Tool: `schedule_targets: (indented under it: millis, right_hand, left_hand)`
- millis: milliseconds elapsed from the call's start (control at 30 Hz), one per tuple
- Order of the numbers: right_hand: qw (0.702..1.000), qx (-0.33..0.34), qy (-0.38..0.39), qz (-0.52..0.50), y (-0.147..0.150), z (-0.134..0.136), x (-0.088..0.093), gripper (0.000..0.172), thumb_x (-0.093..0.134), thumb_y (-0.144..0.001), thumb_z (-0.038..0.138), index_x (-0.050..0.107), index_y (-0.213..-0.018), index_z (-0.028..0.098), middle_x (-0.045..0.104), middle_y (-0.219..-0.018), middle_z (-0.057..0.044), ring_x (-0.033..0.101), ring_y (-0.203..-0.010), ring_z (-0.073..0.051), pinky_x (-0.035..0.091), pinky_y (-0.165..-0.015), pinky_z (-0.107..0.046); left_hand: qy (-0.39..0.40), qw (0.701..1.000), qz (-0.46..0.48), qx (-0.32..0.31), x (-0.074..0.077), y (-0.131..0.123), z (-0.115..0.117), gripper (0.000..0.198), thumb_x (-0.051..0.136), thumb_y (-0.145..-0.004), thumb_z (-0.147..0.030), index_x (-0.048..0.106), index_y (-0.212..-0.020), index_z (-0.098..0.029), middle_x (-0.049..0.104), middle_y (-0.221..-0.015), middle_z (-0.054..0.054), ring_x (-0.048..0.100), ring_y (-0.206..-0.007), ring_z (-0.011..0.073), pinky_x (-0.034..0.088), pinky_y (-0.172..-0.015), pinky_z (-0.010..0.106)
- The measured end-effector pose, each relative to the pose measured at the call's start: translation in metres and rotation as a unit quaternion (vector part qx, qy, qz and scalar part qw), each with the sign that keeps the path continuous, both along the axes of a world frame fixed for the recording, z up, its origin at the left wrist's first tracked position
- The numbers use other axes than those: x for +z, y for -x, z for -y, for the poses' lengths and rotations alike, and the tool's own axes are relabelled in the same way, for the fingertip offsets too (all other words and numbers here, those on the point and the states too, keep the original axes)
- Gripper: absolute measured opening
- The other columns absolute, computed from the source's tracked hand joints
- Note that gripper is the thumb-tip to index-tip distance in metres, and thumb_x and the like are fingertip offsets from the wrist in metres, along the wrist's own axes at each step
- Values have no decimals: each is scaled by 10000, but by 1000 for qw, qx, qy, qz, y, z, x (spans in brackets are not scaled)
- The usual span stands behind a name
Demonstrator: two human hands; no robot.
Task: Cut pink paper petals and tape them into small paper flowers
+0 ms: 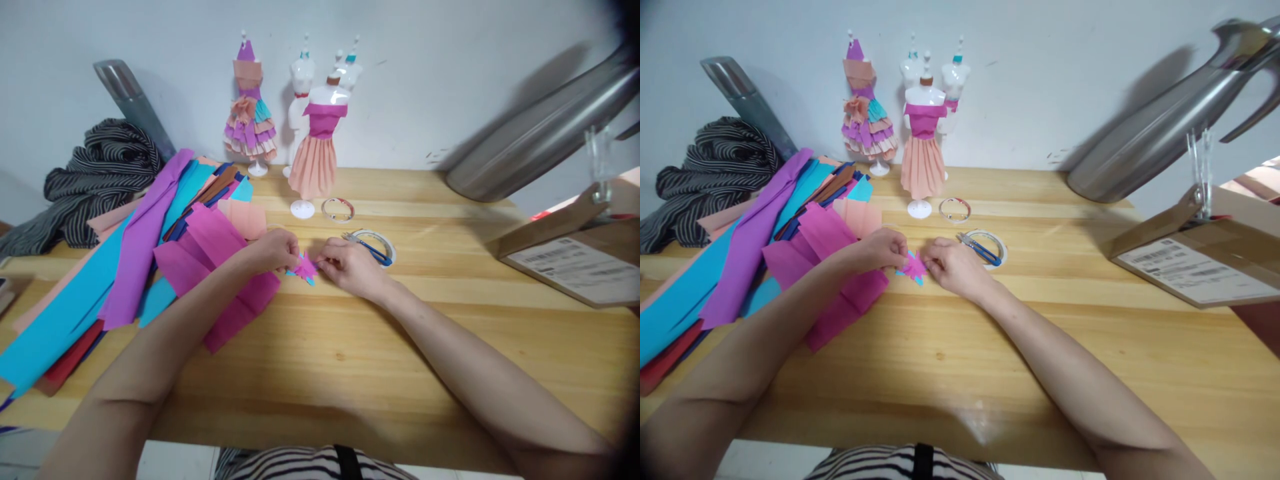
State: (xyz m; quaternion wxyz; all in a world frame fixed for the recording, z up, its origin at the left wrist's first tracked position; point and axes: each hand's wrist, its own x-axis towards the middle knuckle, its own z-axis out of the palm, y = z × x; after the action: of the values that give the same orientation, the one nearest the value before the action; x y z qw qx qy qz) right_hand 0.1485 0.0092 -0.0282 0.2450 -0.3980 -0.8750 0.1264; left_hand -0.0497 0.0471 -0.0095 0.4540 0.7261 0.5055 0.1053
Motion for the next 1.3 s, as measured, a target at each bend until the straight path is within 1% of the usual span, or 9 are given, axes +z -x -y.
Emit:
schedule_targets:
  millis: [200, 333, 467, 600, 700, 867, 1133, 1233, 1300]
  right_hand:
    - [996, -49, 24, -73, -1, -4, -4, 140, 532, -781, 107, 652, -736, 164, 563, -678, -26, 497, -618, -134, 359, -607, -249]
    - [992, -76, 34, -93, -2, -6, -5, 149, 538, -780, 113, 633, -677, 163, 552, -642, -18, 492, -595, -131, 357, -591, -250]
    - [994, -51, 26, -91, 0, -4, -10, 141, 552, -782, 97, 654, -714, 167, 588, -674, -23, 517, -621, -133, 373, -614, -251]
    - [997, -32, 7, -68, 8, 2, -14, 103, 601, -789, 142, 681, -847, 173, 639, -790, -49, 564, -715, -156, 397, -667, -264]
    - [998, -54, 2, -16, 20, 7, -11, 123, 641, -796, 245, 685, -878, 164, 644, -833, -74, 569, -754, -181, 399, -675, -280]
    - [995, -90, -14, 32, 31, 5, -11, 132, 564, -827, 217, 680, -800, 160, 634, -790, -78, 563, -745, -191, 382, -659, -289]
    - [981, -129, 74, -125, 24, -10, -22, 126, 555, -726, 147, 568, -604, 172, 597, -616, -7, 501, -567, -122, 363, -569, -243]
    - [975, -135, 103, -141, 21, -9, -18, 111, 555, -717, 165, 569, -607, 170, 586, -596, 2, 481, -540, -115, 347, -541, -236]
    - [983, -103, 103, -112, 17, -6, -12, 118, 556, -711, 155, 552, -594, 171, 575, -596, 4, 477, -546, -111, 339, -549, -235]
  left_hand:
    - [3, 999, 45, 27, 7, 0, 3, 56, 559, -634, -87, 533, -630, -136, 522, -422, -57, 417, -353, 39, 305, -393, 141]
    - [-31, 999, 17, 22, 6, 2, 1, 61, 564, -621, -81, 542, -628, -137, 511, -415, -60, 440, -365, 54, 317, -398, 149]
    - [-45, 998, -9, 46, 8, 7, -6, 35, 571, -645, -95, 565, -655, -127, 579, -498, -31, 459, -386, 55, 345, -412, 160]
    - [-34, 999, -12, 30, 10, 14, -12, 95, 540, -650, -86, 608, -711, -113, 610, -551, -11, 471, -413, 60, 362, -426, 168]
    - [-54, 998, -32, 10, 8, 15, -14, 121, 549, -632, -92, 640, -710, -105, 626, -573, 1, 489, -457, 66, 361, -446, 167]
    - [-85, 995, -49, 1, 3, 14, -14, 148, 563, -621, -115, 677, -714, -108, 653, -607, 9, 504, -505, 74, 346, -455, 162]
    - [-82, 994, -71, -2, 9, 10, -9, 184, 552, -634, -107, 697, -748, -102, 650, -616, 8, 509, -513, 79, 342, -476, 179]
    - [-112, 991, -71, -21, 11, 9, -5, 177, 580, -628, -116, 708, -749, -119, 655, -638, 0, 537, -575, 89, 371, -528, 182]
    - [-127, 986, -88, -55, 13, 9, -3, 151, 586, -622, -121, 710, -708, -125, 649, -624, 0, 537, -583, 95, 371, -547, 192]
